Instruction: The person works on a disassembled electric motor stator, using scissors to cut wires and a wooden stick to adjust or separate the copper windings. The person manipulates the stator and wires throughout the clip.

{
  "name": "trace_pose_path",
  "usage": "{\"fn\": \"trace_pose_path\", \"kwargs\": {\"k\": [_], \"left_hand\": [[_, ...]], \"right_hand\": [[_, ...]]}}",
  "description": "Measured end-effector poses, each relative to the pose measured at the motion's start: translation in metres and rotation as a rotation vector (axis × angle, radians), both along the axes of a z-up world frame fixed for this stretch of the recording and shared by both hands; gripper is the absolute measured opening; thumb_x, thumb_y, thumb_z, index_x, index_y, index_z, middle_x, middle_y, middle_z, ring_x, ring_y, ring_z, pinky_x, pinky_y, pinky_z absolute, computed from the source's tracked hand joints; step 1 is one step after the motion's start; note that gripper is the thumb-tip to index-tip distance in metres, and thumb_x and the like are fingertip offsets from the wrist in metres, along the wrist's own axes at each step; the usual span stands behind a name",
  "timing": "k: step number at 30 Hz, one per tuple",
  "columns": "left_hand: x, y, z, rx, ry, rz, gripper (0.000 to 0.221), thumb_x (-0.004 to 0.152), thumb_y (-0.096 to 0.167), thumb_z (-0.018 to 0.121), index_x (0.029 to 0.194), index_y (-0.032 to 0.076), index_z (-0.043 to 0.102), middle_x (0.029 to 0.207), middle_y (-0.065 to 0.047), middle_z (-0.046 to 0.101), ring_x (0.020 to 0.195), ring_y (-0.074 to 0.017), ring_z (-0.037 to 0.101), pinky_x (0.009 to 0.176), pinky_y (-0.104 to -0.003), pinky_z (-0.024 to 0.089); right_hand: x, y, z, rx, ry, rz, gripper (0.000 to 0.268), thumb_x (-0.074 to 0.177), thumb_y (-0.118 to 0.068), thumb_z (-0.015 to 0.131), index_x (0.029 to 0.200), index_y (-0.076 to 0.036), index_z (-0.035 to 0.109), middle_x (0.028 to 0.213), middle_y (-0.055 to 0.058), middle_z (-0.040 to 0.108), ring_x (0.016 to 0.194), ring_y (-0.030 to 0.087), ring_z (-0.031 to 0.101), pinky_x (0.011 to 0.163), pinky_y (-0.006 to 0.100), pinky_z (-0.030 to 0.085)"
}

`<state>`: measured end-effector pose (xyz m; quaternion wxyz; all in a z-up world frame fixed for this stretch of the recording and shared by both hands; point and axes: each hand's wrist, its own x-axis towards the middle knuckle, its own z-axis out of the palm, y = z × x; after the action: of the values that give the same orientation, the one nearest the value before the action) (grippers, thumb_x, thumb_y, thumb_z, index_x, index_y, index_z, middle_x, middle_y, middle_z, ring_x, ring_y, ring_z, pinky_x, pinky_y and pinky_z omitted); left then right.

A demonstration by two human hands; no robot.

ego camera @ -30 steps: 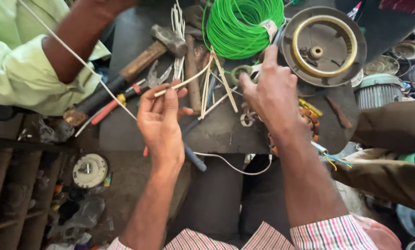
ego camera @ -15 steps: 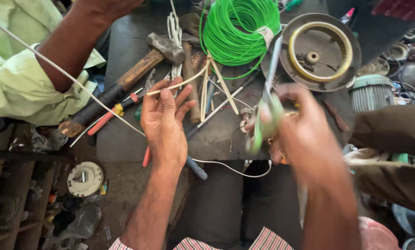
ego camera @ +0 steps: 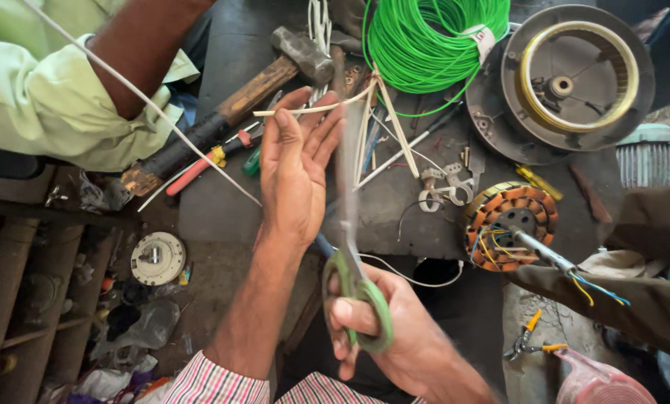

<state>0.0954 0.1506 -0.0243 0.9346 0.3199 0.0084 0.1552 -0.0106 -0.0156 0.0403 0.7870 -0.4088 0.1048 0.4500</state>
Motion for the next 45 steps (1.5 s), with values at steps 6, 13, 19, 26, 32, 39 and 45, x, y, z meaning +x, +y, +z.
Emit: {"fn": "trace_pose_path", "kwargs": {"k": [6, 13, 19, 26, 32, 39, 45], "left_hand": [[0.001, 0.001, 0.000, -0.020, -0.006, -0.006, 0.042, 0.113, 0.036, 0.043, 0.138, 0.003, 0.047, 0.142, -0.027, 0.059, 0.134, -0.0336, 0.061, 0.119, -0.044, 0.048], [0.000, -0.001, 0.007, -0.021, 0.015, -0.011, 0.041, 0.113, 0.037, 0.044, 0.133, 0.001, 0.049, 0.137, -0.028, 0.061, 0.127, -0.0342, 0.064, 0.115, -0.045, 0.051], [-0.001, -0.003, 0.008, -0.047, 0.023, -0.036, 0.035, 0.113, 0.035, 0.041, 0.126, 0.003, 0.049, 0.137, -0.028, 0.061, 0.127, -0.0348, 0.064, 0.115, -0.045, 0.051], [-0.001, -0.003, 0.005, -0.050, -0.001, -0.033, 0.033, 0.114, 0.034, 0.042, 0.123, 0.004, 0.049, 0.137, -0.028, 0.060, 0.128, -0.0348, 0.064, 0.117, -0.047, 0.050], [0.001, -0.002, 0.006, -0.060, 0.008, -0.029, 0.032, 0.114, 0.034, 0.042, 0.120, 0.004, 0.049, 0.137, -0.028, 0.060, 0.128, -0.0357, 0.063, 0.117, -0.047, 0.050], [-0.007, 0.004, 0.025, 0.043, 0.145, -0.033, 0.041, 0.109, 0.038, 0.043, 0.130, 0.003, 0.049, 0.137, -0.029, 0.061, 0.111, -0.0335, 0.072, 0.092, -0.043, 0.063], [-0.046, 0.004, 0.062, 0.875, 0.447, 0.218, 0.039, 0.104, 0.033, 0.057, 0.125, 0.004, 0.073, 0.097, -0.011, 0.079, 0.066, -0.0120, 0.072, 0.055, -0.026, 0.055]], "right_hand": [[0.015, 0.000, -0.006, 0.002, -0.008, 0.093, 0.041, 0.090, -0.037, 0.072, 0.092, 0.001, 0.056, 0.068, 0.009, 0.059, 0.048, 0.018, 0.059, 0.034, 0.025, 0.037], [0.046, 0.012, -0.014, -0.100, -0.001, 0.115, 0.044, 0.090, -0.042, 0.070, 0.086, 0.000, 0.059, 0.064, 0.008, 0.058, 0.047, 0.016, 0.058, 0.033, 0.024, 0.031], [0.065, 0.023, -0.015, -0.131, 0.020, 0.038, 0.034, 0.089, -0.037, 0.067, 0.083, -0.005, 0.061, 0.059, 0.004, 0.053, 0.041, 0.014, 0.051, 0.033, 0.023, 0.027], [0.066, 0.028, -0.016, -0.246, -0.125, -0.027, 0.031, 0.088, -0.026, 0.070, 0.071, -0.005, 0.055, 0.055, 0.002, 0.048, 0.036, 0.010, 0.040, 0.032, 0.024, 0.027], [0.063, 0.034, -0.015, -0.280, -0.139, -0.072, 0.025, 0.085, -0.020, 0.072, 0.073, -0.005, 0.055, 0.055, 0.000, 0.046, 0.037, 0.008, 0.036, 0.031, 0.024, 0.028], [0.063, 0.031, 0.011, -0.401, -0.173, 0.007, 0.022, 0.082, -0.020, 0.075, 0.085, -0.003, 0.061, 0.059, 0.004, 0.057, 0.040, 0.012, 0.053, 0.030, 0.024, 0.033], [0.066, -0.003, 0.038, -0.777, -0.392, 0.089, 0.027, 0.079, -0.025, 0.077, 0.098, -0.007, 0.069, 0.067, 0.004, 0.069, 0.053, 0.013, 0.068, 0.037, 0.027, 0.045]]}}
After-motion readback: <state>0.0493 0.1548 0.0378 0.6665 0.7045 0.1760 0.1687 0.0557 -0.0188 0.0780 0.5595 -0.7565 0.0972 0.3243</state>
